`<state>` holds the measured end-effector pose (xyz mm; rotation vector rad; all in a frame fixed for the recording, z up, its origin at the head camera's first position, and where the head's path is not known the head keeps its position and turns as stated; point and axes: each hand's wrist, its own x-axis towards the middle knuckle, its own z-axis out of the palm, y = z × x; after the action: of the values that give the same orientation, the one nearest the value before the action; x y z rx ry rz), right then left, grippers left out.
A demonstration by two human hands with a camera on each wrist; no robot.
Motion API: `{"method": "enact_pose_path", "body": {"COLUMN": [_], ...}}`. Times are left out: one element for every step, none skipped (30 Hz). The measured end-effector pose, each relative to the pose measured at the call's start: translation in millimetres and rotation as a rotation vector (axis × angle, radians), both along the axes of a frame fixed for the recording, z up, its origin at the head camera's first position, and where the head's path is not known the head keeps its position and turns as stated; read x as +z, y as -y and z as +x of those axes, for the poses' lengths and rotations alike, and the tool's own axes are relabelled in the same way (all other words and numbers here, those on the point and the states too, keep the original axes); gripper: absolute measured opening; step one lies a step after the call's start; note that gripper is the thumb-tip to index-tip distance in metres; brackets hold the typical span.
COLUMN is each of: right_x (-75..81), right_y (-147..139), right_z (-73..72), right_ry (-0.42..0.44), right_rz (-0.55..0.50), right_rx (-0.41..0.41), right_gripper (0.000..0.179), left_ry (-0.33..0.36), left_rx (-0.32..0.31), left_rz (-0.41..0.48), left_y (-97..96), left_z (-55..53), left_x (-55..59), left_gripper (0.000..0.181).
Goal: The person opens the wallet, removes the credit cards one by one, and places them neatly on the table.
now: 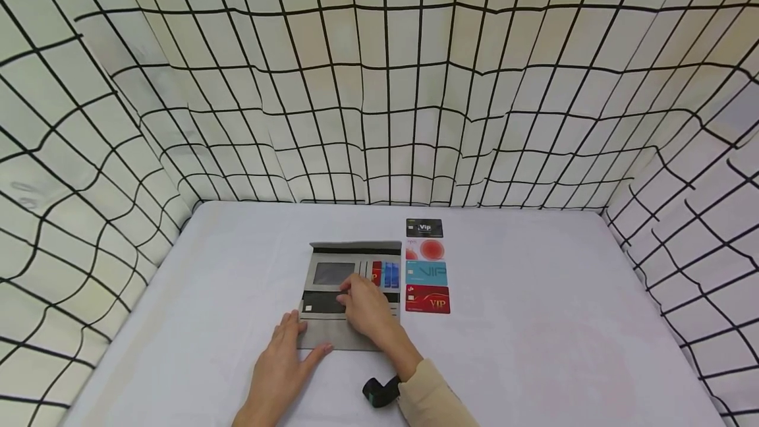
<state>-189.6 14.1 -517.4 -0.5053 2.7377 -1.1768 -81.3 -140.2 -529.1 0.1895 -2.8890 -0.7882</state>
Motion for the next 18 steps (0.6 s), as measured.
{"method": "enact_pose_path", "body": {"right_x": [-0.3, -0.4, -0.5, -0.5, -0.8, -1.0, -1.3, -1.7, -1.9, -2.7, -2.9, -3.2, -3.3, -3.4, -3.4, -3.3, -2.6, -2.3], "right_y": [0.7, 1.1, 1.3, 1.2, 0.9, 0.6, 0.2, -0.2, -0.6, -1.0, -1.2, -1.5, -2.0, -2.3, -2.5, -2.7, -2.9, -3.2], "right_z": [-0.1, -0.3, -0.6, -0.9, -1.2, -1.6, -1.9, -2.2, -2.5, -3.0, -3.2, -3.3, -3.4, -3.4, -3.3, -3.1, -2.6, -2.4], "right_ry": [0.001, 0.003, 0.0, -0.001, -0.005, -0.003, -0.005, -0.009, -0.013, -0.015, -0.02, -0.025, -0.032, -0.035, -0.034, -0.032, -0.025, -0.018], "right_rz": [-0.006, -0.011, -0.017, -0.023, -0.03, -0.035, -0.037, -0.038, -0.04, -0.039, -0.04, -0.039, -0.036, -0.029, -0.02, -0.013, -0.008, -0.004], "right_rx": [-0.014, -0.025, -0.033, -0.039, -0.042, -0.041, -0.037, -0.033, -0.029, -0.027, -0.023, -0.019, -0.013, -0.008, -0.001, 0.008, 0.015, 0.023], "right_gripper": [0.014, 0.014, 0.015, 0.015, 0.015, 0.014, 0.014, 0.014, 0.013, 0.013, 0.013, 0.013, 0.014, 0.014, 0.016, 0.018, 0.02, 0.022], "left_ry": [0.007, 0.012, 0.017, 0.022, 0.026, 0.028, 0.028, 0.027, 0.024, 0.021, 0.018, 0.016, 0.015, 0.017, 0.019, 0.023, 0.026, 0.029], "left_rx": [0.001, 0.001, 0.002, 0.002, 0.004, 0.004, 0.005, 0.004, 0.003, 0.003, 0.003, 0.002, 0.001, 0.0, -0.001, -0.001, -0.001, -0.001], "left_rz": [0.001, 0.001, 0.002, 0.002, 0.003, 0.003, 0.004, 0.003, 0.001, 0.001, 0.0, 0.0, -0.001, -0.001, -0.003, -0.002, -0.002, 0.0], "left_y": [-0.1, -0.1, 0.0, -0.2, -0.3, -0.5, -0.4, -0.5, -0.5, -0.6, -0.8, -0.8, -0.8, -0.9, -0.9, -0.9, -0.9, -0.7], "left_z": [-0.2, -0.3, -0.3, -0.5, -0.5, -0.5, -0.6, -0.6, -0.7, -0.7, -0.7, -0.8, -0.8, -0.8, -0.7, -0.6, -0.5, -0.4], "left_x": [0.2, 0.5, 0.6, 0.7, 0.5, 0.4, 0.2, 0.1, 0.1, 0.2, 0.3, 0.4, 0.5, 0.7, 0.9, 1.1, 1.1, 1.3], "left_gripper": [0.072, 0.071, 0.07, 0.069, 0.068, 0.067, 0.067, 0.066, 0.066, 0.066, 0.066, 0.066, 0.065, 0.065, 0.065, 0.065, 0.064, 0.064]}}
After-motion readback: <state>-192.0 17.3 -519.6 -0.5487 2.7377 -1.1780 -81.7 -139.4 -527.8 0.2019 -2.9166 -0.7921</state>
